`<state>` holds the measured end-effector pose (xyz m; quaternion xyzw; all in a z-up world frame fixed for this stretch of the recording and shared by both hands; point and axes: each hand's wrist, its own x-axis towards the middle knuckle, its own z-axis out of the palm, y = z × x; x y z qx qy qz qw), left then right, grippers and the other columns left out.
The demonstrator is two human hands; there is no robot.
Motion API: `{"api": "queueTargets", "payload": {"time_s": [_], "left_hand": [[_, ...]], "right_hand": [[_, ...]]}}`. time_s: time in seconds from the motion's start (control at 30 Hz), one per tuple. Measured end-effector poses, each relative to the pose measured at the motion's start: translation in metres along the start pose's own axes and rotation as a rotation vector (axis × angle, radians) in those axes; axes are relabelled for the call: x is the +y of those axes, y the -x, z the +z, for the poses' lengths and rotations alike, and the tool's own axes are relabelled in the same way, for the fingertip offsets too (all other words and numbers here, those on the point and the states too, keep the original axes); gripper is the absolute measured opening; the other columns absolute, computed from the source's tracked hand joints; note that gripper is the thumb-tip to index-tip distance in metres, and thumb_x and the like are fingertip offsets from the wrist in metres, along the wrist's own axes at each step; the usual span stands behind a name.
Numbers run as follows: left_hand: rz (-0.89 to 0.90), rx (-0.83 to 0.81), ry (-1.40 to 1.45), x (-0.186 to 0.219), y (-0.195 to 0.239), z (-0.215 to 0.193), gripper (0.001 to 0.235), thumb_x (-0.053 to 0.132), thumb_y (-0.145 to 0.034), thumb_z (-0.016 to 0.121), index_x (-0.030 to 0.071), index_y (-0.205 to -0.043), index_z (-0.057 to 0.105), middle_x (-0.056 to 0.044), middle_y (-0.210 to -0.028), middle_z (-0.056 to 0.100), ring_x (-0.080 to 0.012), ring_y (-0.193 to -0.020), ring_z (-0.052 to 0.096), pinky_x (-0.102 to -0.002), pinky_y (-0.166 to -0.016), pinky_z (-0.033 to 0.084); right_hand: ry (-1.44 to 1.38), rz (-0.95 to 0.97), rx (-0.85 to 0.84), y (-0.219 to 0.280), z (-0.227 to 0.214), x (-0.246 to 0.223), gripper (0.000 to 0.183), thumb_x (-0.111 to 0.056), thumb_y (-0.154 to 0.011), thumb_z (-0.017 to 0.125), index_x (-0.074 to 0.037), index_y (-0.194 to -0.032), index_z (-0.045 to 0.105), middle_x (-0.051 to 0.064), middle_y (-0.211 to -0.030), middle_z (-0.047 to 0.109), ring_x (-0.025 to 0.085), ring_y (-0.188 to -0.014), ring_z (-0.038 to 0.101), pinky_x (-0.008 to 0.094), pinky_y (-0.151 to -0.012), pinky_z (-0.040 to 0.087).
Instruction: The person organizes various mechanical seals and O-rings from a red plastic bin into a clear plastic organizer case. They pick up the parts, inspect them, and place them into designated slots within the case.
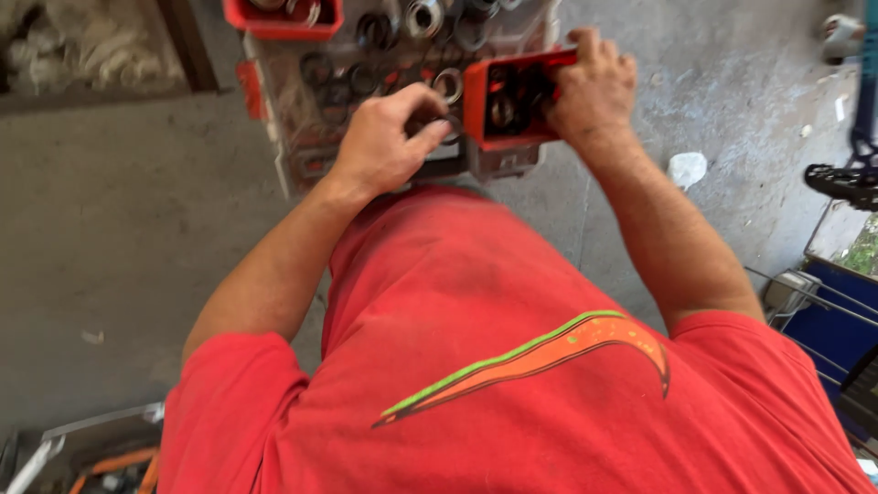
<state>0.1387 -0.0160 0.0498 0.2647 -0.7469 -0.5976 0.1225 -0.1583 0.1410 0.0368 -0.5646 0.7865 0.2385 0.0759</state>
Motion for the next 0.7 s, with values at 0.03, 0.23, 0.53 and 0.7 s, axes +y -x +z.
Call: {"api": "queueTargets", "payload": {"time_s": [0.03, 0.23, 0.53, 0.7], "left_hand": [[-0.018, 0.001, 0.002, 0.004, 0.005, 0.0, 0.018, 0.024, -0.093, 0.074, 0.014, -0.107, 0.072, -0.001, -0.097, 0.079, -0.02, -0.084, 0.073, -0.035, -0.078, 0.052], [0.01, -0.071, -0.016, 0.014, -0.01, 0.034, 0.018, 0.029, -0.092, 0.066, 0.018, -0.105, 0.071, -0.004, -0.102, 0.08, -0.0301, -0.093, 0.075, -0.042, -0.08, 0.051], [0.07, -0.12, -0.101, 0.019, -0.03, 0.076, 0.031, 0.036, -0.094, 0.071, 0.022, -0.12, 0.062, -0.004, -0.107, 0.074, -0.035, -0.088, 0.073, -0.054, -0.071, 0.055], [0.157, -0.059, 0.104, -0.005, 0.01, 0.03, 0.023, 0.025, -0.103, 0.066, 0.009, -0.119, 0.071, -0.009, -0.119, 0.078, -0.0255, -0.108, 0.075, -0.038, -0.097, 0.055]], "right_hand": [[-0.006, -0.013, -0.011, 0.003, -0.001, -0.004, 0.045, -0.035, -0.07, 0.075, -0.019, -0.111, 0.084, 0.006, -0.141, 0.053, 0.031, -0.11, 0.055, 0.048, -0.088, 0.044], [-0.032, -0.03, 0.127, 0.008, 0.011, 0.002, 0.038, -0.032, -0.064, 0.08, -0.014, -0.098, 0.082, 0.004, -0.141, 0.053, 0.034, -0.102, 0.059, 0.051, -0.069, 0.051], [-0.13, -0.045, 0.126, 0.013, -0.008, 0.006, 0.025, -0.041, -0.093, 0.083, -0.016, -0.098, 0.085, 0.003, -0.143, 0.051, 0.031, -0.105, 0.062, 0.051, -0.065, 0.056], [-0.134, -0.046, 0.066, 0.016, -0.008, 0.004, 0.031, -0.031, -0.076, 0.084, -0.024, -0.107, 0.087, 0.003, -0.147, 0.047, 0.032, -0.114, 0.054, 0.049, -0.08, 0.054]]}}
